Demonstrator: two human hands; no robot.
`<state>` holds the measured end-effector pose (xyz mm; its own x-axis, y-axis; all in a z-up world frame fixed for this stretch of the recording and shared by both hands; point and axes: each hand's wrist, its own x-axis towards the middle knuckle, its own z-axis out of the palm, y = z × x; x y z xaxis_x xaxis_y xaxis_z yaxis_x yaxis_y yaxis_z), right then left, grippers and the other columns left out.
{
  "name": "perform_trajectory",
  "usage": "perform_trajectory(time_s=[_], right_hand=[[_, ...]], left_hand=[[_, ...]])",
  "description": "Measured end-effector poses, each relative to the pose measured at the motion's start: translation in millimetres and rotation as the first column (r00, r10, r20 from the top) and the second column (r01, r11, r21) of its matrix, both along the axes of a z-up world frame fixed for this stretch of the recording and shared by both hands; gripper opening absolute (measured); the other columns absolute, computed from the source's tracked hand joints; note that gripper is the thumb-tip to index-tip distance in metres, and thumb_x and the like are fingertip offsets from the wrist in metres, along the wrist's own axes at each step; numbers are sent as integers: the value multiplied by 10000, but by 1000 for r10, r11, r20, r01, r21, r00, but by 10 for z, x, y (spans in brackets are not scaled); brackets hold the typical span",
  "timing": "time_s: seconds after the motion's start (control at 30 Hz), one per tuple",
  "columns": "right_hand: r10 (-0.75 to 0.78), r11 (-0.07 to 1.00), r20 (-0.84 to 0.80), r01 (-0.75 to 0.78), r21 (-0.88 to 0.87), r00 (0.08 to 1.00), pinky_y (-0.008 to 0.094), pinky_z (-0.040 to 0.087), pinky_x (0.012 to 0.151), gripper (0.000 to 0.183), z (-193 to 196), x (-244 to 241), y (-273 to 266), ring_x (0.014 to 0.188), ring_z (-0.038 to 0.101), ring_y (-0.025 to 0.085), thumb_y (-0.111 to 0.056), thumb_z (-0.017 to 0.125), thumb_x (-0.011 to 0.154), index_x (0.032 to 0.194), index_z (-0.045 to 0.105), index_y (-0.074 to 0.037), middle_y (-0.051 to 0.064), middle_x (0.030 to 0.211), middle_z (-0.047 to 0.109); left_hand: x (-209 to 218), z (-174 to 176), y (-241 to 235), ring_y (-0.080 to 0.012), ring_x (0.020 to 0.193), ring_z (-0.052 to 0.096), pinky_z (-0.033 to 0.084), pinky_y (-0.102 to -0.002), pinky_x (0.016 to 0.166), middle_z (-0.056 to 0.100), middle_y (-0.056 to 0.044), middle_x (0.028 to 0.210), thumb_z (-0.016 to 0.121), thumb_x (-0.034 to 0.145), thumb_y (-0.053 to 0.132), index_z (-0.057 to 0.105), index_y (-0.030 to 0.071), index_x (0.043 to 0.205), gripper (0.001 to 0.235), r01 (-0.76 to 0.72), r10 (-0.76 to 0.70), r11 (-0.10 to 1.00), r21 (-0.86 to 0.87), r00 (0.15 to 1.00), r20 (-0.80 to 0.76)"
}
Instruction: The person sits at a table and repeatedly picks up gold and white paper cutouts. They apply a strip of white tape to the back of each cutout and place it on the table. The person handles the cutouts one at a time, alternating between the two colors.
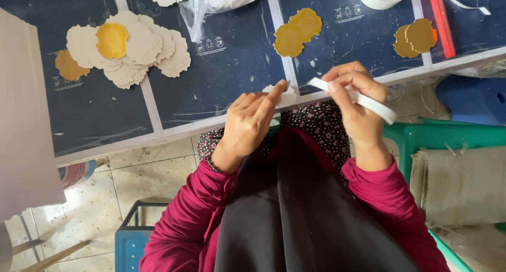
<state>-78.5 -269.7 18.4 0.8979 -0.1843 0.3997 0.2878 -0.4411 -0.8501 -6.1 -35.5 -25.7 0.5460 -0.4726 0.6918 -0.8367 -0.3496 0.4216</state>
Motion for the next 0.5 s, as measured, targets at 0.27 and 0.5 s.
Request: perform_trajectory(time_s=[0.27, 0.5], right_hand=[[175, 982, -259, -187, -21, 950, 387, 495, 868, 260, -167, 92, 266, 950, 694, 297, -83, 688, 1026, 779, 748, -28, 141, 939, 679], [144, 953, -327, -220, -206, 934, 424, 468, 839, 313, -298, 235, 375, 929, 636, 354, -123, 701, 1018, 723, 663, -27, 119, 941, 575]], left_hand=[[49, 151, 164, -306, 984, 722, 538, -428, 891, 795, -46, 1048, 681, 935, 41, 413, 88, 1573, 693, 177, -109, 981, 79, 842, -528], [136, 120, 165, -298, 967, 769, 543, -427, 879, 800, -29, 1029, 645, 954, -9, 387, 80, 1547, 653, 185, -142, 983, -13, 710, -690]])
